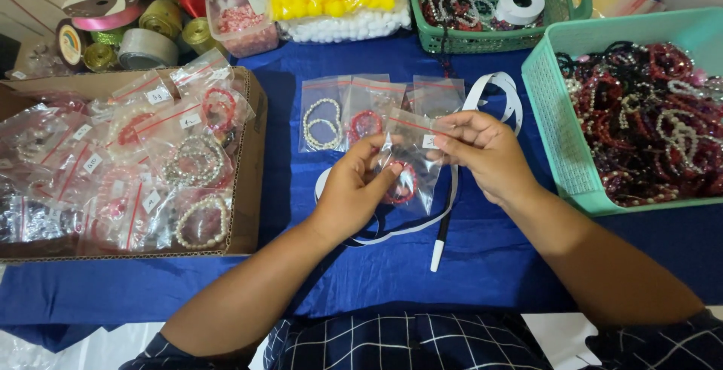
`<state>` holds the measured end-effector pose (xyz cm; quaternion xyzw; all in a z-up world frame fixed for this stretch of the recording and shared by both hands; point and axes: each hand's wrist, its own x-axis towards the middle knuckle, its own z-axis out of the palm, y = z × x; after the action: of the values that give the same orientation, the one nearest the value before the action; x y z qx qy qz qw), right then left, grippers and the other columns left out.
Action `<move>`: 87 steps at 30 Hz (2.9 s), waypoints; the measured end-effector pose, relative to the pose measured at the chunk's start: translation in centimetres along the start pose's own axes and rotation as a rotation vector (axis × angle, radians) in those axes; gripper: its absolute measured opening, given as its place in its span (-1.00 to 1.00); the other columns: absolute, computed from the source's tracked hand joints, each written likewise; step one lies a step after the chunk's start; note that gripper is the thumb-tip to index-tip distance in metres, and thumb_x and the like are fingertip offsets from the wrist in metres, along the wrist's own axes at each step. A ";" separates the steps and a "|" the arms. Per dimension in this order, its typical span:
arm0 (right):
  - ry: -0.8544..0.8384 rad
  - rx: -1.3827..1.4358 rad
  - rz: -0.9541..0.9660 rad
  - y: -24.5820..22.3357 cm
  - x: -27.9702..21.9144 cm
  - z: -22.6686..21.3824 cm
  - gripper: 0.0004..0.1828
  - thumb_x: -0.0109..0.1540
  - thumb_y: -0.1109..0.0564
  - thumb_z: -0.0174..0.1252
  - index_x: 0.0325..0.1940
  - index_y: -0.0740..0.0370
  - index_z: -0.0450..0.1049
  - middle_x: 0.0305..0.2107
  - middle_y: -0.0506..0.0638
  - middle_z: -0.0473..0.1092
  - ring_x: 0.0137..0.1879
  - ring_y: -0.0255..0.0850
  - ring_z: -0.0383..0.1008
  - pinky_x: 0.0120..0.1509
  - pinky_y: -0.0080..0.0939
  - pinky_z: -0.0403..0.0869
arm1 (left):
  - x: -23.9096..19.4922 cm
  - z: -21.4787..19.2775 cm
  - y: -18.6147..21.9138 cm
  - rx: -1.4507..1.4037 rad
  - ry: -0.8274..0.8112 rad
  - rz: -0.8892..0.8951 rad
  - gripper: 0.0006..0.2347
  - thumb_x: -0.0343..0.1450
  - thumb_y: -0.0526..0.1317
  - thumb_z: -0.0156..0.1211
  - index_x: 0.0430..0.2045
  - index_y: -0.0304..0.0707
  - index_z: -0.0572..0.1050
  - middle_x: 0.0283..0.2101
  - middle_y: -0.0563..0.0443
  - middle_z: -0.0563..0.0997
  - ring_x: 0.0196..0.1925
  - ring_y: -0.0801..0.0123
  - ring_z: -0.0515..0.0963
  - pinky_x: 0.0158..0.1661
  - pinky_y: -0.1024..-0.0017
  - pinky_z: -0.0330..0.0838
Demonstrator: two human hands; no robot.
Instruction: Labeling small plastic bags containing pearl bracelets using a marker and adhesive tape.
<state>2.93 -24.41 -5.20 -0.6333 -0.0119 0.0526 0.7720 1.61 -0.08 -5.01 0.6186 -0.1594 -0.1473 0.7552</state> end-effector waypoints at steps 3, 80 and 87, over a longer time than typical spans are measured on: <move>-0.003 -0.007 -0.036 0.1 -0.1 -0.1 -0.73 0.31 0.33 0.16 0.10 0.33 0.40 -0.14 0.13 0.54 -0.08 -0.12 0.62 0.01 -0.15 0.62 | 0.1 0.2 0.4 -0.001 0.002 0.006 -0.65 0.51 -0.43 0.14 0.21 -0.33 0.36 -0.05 0.05 0.62 -0.22 0.65 0.56 -0.26 0.60 0.52; -0.549 -1.106 -0.566 -7.3 -4.6 -0.2 -0.85 0.06 0.32 0.22 -0.30 0.21 0.53 -0.25 -0.03 0.47 -0.06 -0.08 0.49 0.05 -0.11 0.47 | -1.6 1.5 4.0 1.084 -0.246 0.425 -0.85 0.28 -0.07 0.36 -0.52 -0.08 0.63 -0.36 0.13 0.61 -0.17 0.26 0.53 -0.17 0.20 0.17; -0.680 -1.152 -0.526 -6.3 -4.5 0.5 -0.72 0.06 0.24 0.27 -0.14 0.23 0.62 -0.24 -0.02 0.45 -0.07 -0.07 0.44 0.01 -0.13 0.44 | -1.0 0.9 3.7 1.065 -0.229 0.284 -0.94 0.33 -0.19 0.29 -0.52 -0.09 0.63 -0.40 0.10 0.64 -0.27 0.25 0.61 -0.20 0.21 0.19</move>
<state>-1.14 -25.53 1.30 -0.8647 -0.4297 0.0447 0.2560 0.47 0.27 -1.27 0.8669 -0.3742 -0.0096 0.3291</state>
